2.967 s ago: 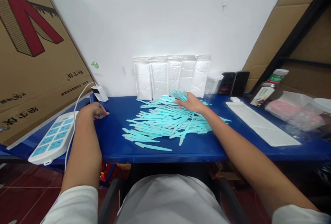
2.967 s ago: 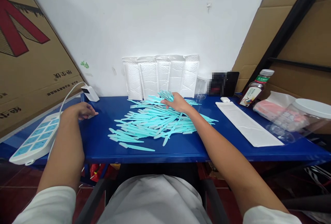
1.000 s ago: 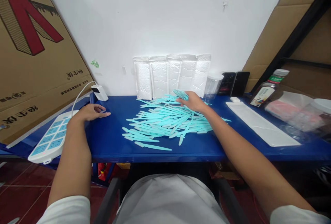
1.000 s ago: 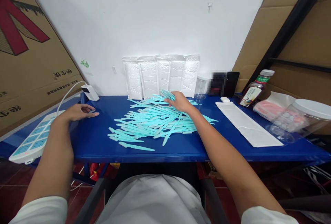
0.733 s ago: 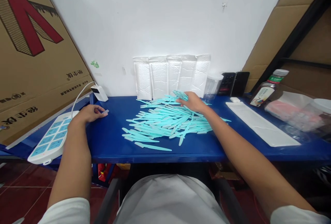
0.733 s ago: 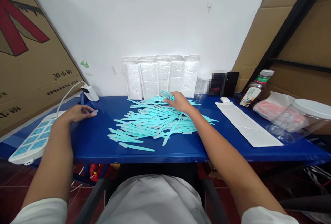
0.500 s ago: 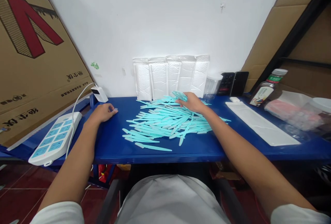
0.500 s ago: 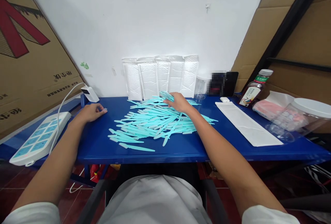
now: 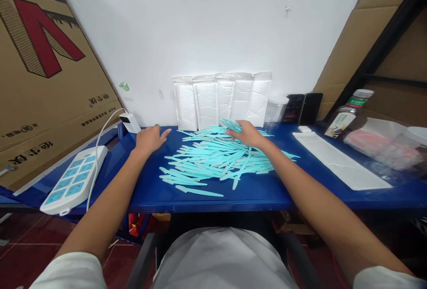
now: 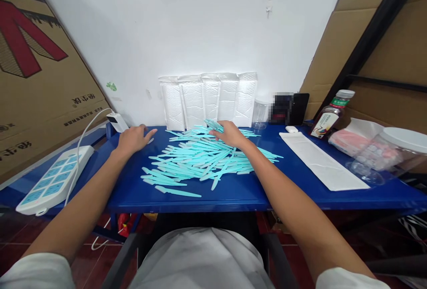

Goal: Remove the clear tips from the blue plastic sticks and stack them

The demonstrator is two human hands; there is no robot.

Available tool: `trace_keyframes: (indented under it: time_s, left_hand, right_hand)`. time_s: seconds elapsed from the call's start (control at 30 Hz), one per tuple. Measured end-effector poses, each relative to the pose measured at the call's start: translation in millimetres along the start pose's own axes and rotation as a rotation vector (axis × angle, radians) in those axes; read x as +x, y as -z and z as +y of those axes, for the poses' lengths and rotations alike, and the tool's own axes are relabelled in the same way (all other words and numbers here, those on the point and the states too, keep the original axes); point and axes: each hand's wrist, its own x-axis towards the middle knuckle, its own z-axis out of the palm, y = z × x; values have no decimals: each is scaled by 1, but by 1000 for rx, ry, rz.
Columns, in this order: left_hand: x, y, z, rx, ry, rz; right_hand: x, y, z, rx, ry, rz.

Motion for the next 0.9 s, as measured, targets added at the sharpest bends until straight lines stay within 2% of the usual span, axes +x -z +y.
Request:
trace_keyframes:
  time_s: [0.07,0.17,0.23,0.3,0.4,0.5,0.6,0.7,0.9]
  left_hand:
    - [-3,13,27,-225,-146,19]
    - [-1,24,72,-650,-396,-87]
    - [3,26,98,-799,-474,-143]
    - [6,24,116,-851,-501,-140]
    - [4,18,132,-730,-599,6]
    - [-3,12,139,-447,-794,214]
    - [-12,8,143,-211,-925,330]
    - [-16,6,148,-76,-972,374]
    - [-12,2,151,-27,-974,356]
  right_hand:
    - [-1,-1,-2,32,22,3]
    - [-1,-1,-4,78,56,2]
    - [-2,-1,-5,104,73,4]
    - [-2,0,-6,124,74,-1]
    - [-2,-1,-6,131,67,-20]
    - [-3,-2,-7,126,77,-45]
    - [-3,-5,-8,112,90,-61]
    - [-3,-8,-8,101,128,-59]
    - [-1,-10,-9,72,165,-79]
